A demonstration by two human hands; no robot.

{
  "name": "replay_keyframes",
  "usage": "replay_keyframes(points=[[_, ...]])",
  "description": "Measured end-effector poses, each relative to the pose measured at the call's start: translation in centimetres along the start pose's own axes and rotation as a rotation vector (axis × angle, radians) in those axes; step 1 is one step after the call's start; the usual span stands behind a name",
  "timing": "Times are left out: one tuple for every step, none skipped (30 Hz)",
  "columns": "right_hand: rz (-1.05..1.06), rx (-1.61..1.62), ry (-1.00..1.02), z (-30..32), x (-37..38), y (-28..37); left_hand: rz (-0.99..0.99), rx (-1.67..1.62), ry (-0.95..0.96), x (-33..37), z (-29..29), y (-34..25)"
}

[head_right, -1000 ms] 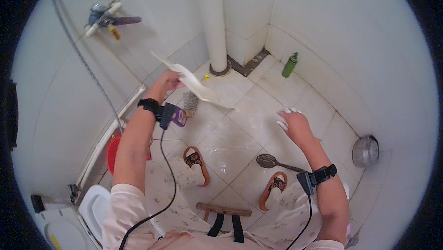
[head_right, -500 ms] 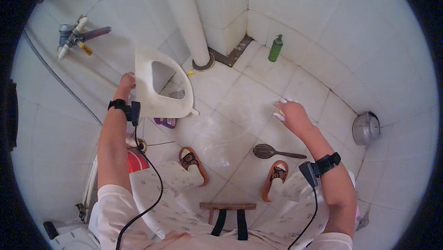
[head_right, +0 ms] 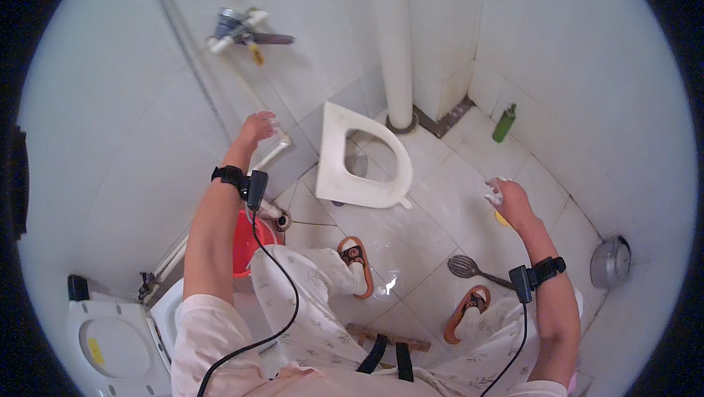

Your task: The person soaps and rinses a toilet seat cover by hand before scrubbing the inside of the toilet bowl with a brush.

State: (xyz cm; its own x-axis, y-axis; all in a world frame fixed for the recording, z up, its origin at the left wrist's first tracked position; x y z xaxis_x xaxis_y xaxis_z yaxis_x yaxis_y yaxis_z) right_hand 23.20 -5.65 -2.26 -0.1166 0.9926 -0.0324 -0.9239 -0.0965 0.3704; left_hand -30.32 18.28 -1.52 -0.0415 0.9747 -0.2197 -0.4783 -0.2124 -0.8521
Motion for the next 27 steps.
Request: replay_keyframes(points=[[0.046,0.004,-0.020,0.2,0.5,1.0,-0.013,0.000,-0.048,-2.2,2.1,-1.2],[0.097,0.145,-0.071,0.3,0.8,1.7,0.000,-0.200,-0.036,-4.2,3.9,-2.0],[0.135,0.283,-0.117,0.4,0.8,2.5,0.007,-0.403,-0.005,-5.9,4.9,-2.7],[0.159,0.278,-0.128,0.6,1.2,3.4,-0.010,-0.409,-0.025,-7.5,5.7,-3.5],[0.139,0.309,-0.139,0.8,1.9,4.1,-0.022,-0.571,0.015,-8.8,6.1,-4.1],[0.114,0.339,-0.142,1.3,2.0,4.9,-0.027,-0.733,0.060,-10.4,6.2,-4.3],[0.122,0.330,-0.140,2.0,2.2,5.8,-0.030,-0.744,0.054,-12.0,6.4,-4.6],[0.150,0.473,-0.147,2.5,2.5,7.2,-0.059,-0.802,0.036,-13.7,6.9,-5.0],[0.184,0.613,-0.159,3.2,2.7,8.7,-0.097,-0.862,0.015,-15.0,7.8,-5.0],[0.194,0.600,-0.158,3.8,2.4,10.1,-0.104,-0.876,0.010,-16.4,8.5,-4.5],[0.237,0.551,-0.194,4.7,2.4,11.7,-0.121,-0.936,-0.024,-17.4,9.8,-3.9],[0.278,0.499,-0.229,5.5,2.2,13.2,-0.136,-0.999,-0.056,-18.3,11.0,-3.1],[0.295,0.479,-0.228,6.3,1.9,14.5,-0.148,-1.021,-0.064,-19.0,12.2,-2.1],[0.298,0.486,-0.240,6.9,1.6,15.8,-0.129,-1.063,-0.141,-19.6,13.6,-0.4],[0.299,0.492,-0.250,7.4,1.2,17.5,-0.105,-1.106,-0.217,-20.0,14.9,1.6],[0.276,0.516,-0.205,8.1,0.7,19.1,-0.107,-1.130,-0.232,-20.2,15.8,3.7],[0.290,0.497,-0.194,8.4,0.8,20.9,-0.100,-1.345,-0.252,-20.1,16.2,6.5],[0.258,0.568,-0.154,7.9,0.9,22.7,-0.087,-1.559,-0.290,-20.0,16.8,9.7],[0.221,0.637,-0.112,7.4,1.0,24.4,-0.077,-1.649,-0.311,-19.7,16.8,12.9],[0.236,0.674,-0.104,6.8,1.4,27.3,-0.074,-1.648,-0.328,-19.3,16.3,16.5],[0.244,0.651,-0.085,6.1,2.2,29.8,-0.085,-1.594,-0.346,-18.9,15.3,19.8],[0.243,0.649,-0.022,5.0,3.2,32.3,-0.156,-1.256,-0.390,-18.9,14.5,23.7],[0.247,0.654,0.045,3.6,4.3,34.9,-0.179,-0.969,-0.456,-19.4,13.9,27.4],[0.271,0.659,0.080,1.6,5.3,37.4,-0.172,-0.820,-0.517,-20.1,13.5,31.3],[0.357,0.711,0.176,-1.8,5.7,40.2,-0.047,-1.625,-0.395,-21.9,14.1,37.1],[0.350,0.663,0.185,-1.6,6.7,38.2,0.109,-1.669,-0.366,-19.8,7.6,33.5],[0.295,0.613,0.148,-1.1,7.1,36.5,0.258,-1.679,-0.348,-19.6,2.9,29.0]])
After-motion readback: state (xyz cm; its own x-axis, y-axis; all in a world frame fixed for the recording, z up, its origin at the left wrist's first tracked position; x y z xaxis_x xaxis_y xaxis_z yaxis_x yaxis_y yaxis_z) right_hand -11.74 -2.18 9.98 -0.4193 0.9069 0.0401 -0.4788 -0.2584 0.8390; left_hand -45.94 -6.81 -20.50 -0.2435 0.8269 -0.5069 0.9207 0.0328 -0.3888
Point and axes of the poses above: each hand's wrist, its own x-axis towards the middle knuckle, its own z-axis out of the back of the hand, y = z × x, the point moved 2 cm from there along x, towards the middle knuckle, and after that the axes turned 2 degrees about y, right-handed, at the moved point
